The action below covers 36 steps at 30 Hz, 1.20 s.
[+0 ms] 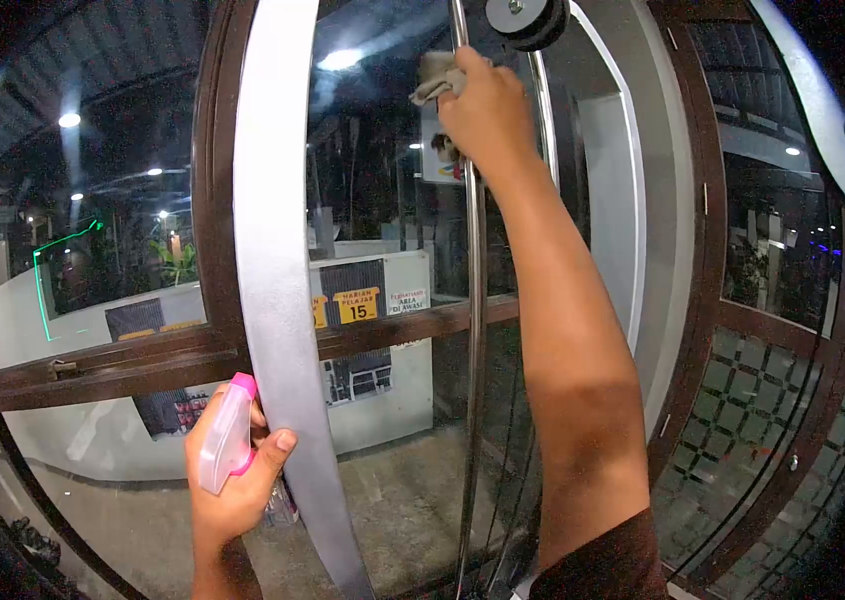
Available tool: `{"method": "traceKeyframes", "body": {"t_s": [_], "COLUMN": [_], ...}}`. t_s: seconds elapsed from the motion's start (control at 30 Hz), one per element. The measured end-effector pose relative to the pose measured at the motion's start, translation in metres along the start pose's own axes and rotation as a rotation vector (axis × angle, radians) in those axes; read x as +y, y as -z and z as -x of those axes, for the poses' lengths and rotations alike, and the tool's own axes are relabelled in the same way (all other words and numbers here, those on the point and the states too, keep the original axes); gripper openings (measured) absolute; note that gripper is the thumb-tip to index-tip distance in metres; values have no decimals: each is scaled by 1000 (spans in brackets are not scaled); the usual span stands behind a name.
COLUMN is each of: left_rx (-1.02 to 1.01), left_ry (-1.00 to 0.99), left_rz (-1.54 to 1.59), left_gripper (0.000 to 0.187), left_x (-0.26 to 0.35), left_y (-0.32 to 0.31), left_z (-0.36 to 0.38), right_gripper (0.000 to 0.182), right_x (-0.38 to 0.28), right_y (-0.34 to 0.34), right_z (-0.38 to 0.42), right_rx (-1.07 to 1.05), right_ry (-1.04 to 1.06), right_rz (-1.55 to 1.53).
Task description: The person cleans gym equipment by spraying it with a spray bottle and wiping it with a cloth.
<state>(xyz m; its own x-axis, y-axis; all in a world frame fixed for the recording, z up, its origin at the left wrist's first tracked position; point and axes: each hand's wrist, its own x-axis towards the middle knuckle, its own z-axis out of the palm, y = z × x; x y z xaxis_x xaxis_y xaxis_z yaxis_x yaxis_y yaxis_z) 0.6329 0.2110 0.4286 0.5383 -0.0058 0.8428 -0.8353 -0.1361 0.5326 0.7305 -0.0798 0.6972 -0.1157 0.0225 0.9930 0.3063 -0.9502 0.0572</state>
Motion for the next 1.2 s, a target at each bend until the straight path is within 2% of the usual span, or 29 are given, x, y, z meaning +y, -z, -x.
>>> {"method": "traceKeyframes", "body": {"t_s": [0.1, 0.2, 0.3, 0.4, 0.43, 0.57, 0.67, 0.77, 0.87, 0.97, 1.07, 1.1, 1.2], "left_rx": [-13, -18, -41, -42, -49, -60, -49, -45, -49, -65, -57, -65, -76], "left_ry": [9, 19, -6, 8, 13, -7, 9, -36, -7, -9, 10, 8, 15], "left_rz": [14, 19, -6, 21, 17, 21, 22, 41, 63, 62, 104, 93, 81], "left_gripper": [30, 31, 31, 32, 32, 33, 30, 32, 32, 32, 32, 32, 30], "left_x": [1, 4, 1, -1, -1, -7, -6, -7, -6, -4, -3, -3, -2], "left_y": [1, 1, 2, 1, 3, 5, 3, 1, 1, 2, -1, 0, 0], "left_z": [-1, -2, -2, -3, -3, -3, -2, -3, -2, -2, -3, -2, -3], "right_gripper": [39, 38, 42, 56, 67, 71, 70, 49, 51, 51, 49, 47, 45], "right_x": [-17, -37, -25, -18, -21, -18, -13, -5, 2, 1, 3, -9, -6], "right_y": [16, 37, 12, 4, 15, 15, 19, 11, 17, 26, 30, 34, 42], "right_z": [16, 11, 0, -4, -6, -10, -12, -9, -8, 2, 16, 25, 40], "right_rx": [-106, -241, 12, 103, -31, -120, -191, -114, -232, -300, -317, -225, -322], "right_ry": [-34, -204, -306, -386, -436, -439, -440, -433, -450, -318, -380, -418, -557], "right_rz": [50, -43, 7, 79, 36, 78, 82, 103, 16, 53, -83, -59, -413]}}
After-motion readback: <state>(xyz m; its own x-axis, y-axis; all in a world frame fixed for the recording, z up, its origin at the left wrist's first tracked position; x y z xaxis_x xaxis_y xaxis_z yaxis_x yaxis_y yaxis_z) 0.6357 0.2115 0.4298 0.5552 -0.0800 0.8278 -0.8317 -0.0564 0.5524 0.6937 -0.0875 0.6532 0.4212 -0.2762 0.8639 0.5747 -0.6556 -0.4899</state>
